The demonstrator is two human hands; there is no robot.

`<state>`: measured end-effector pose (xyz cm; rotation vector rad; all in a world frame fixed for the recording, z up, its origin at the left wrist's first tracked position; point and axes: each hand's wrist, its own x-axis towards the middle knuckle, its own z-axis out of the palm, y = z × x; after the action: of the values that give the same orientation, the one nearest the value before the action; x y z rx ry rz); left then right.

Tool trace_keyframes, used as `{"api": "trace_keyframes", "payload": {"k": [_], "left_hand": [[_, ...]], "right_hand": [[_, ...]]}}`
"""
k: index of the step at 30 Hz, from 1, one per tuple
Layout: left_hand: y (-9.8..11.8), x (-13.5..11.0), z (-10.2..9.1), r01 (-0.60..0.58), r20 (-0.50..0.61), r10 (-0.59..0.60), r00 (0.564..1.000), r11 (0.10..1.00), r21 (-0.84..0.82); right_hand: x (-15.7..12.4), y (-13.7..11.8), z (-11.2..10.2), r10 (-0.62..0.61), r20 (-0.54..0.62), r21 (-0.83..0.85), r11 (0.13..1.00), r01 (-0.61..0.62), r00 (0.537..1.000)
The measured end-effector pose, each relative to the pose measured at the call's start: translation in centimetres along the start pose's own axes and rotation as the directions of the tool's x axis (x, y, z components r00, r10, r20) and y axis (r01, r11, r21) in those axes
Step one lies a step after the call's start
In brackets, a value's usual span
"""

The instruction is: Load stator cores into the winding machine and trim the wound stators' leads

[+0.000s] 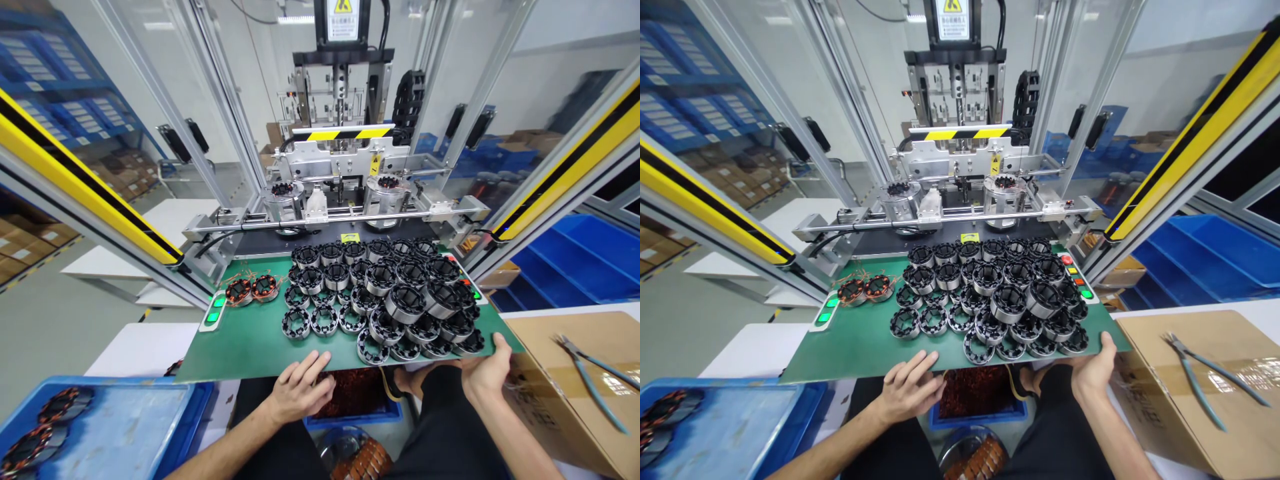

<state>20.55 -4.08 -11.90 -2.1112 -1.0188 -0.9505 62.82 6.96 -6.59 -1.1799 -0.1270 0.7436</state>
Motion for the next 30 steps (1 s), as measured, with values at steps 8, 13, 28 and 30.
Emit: {"api": "trace_keyframes", "payload": {"k": [8, 13, 28, 30], "left_hand": [[0.0, -0.3, 0.1, -0.006, 0.01, 0.006, 1.0, 1.0, 0.003], [0.0, -0.3, 0.0, -0.007, 0.008, 0.007, 1.0, 1.0, 0.0], [0.0, 0.1, -0.1, -0.006, 0.0, 0.006, 1.0, 1.0, -0.002], [0.0, 0.0, -0.1, -0.003, 0.0, 0.003, 1.0, 1.0, -0.004]], "right_hand": [[-0.3, 0.3, 0.3, -0.034, -0.016, 0.005, 0.999, 0.034, 0.999], [-0.6, 0.1, 0.4, -0.022, -0.018, 0.011, 1.0, 0.022, 1.0], [1.3, 0.8, -0.8, 0.027, 0.005, 0.04, 0.999, -0.027, 1.0], [1.4, 0.8, -0.9, 0.031, 0.004, 0.072, 0.997, -0.031, 1.0]]}}
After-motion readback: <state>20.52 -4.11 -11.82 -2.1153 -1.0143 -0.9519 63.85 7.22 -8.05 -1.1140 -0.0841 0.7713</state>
